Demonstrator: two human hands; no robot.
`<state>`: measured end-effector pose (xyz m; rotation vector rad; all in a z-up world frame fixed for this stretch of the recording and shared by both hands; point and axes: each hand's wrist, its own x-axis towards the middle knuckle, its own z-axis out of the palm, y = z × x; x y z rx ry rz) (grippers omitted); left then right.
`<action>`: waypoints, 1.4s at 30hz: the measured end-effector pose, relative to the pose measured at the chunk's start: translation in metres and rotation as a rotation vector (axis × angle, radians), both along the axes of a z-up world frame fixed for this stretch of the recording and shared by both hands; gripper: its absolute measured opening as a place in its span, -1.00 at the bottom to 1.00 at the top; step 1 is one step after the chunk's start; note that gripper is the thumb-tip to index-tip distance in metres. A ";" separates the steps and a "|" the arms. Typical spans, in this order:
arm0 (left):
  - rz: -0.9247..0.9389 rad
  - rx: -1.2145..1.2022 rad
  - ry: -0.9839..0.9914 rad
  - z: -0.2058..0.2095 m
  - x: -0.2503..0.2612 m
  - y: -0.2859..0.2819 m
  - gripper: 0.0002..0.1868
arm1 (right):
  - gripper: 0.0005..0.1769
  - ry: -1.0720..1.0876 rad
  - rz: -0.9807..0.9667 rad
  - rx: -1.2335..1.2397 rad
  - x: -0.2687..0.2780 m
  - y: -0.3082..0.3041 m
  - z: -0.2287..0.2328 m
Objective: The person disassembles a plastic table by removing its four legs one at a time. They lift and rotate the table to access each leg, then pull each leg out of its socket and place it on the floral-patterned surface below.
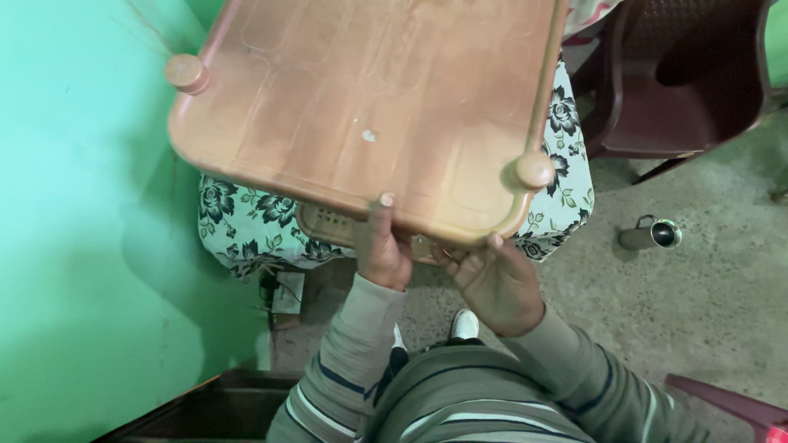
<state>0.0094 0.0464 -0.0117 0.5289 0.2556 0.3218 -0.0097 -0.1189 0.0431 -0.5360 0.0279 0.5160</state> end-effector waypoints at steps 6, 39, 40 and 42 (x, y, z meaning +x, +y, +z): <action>0.030 0.015 0.016 -0.008 -0.004 -0.001 -0.44 | -0.47 -0.219 -0.108 -0.362 -0.009 -0.050 -0.035; -0.196 0.866 -0.037 -0.085 -0.022 -0.121 0.12 | 0.53 -0.520 -0.110 -0.540 0.104 -0.049 -0.018; -0.232 0.947 -0.048 -0.082 -0.019 -0.126 0.12 | 0.52 -0.511 -0.091 -0.531 0.105 -0.050 -0.019; -0.185 0.856 -0.074 -0.075 -0.010 -0.137 0.07 | 0.51 -0.494 -0.054 -0.515 0.107 -0.053 -0.022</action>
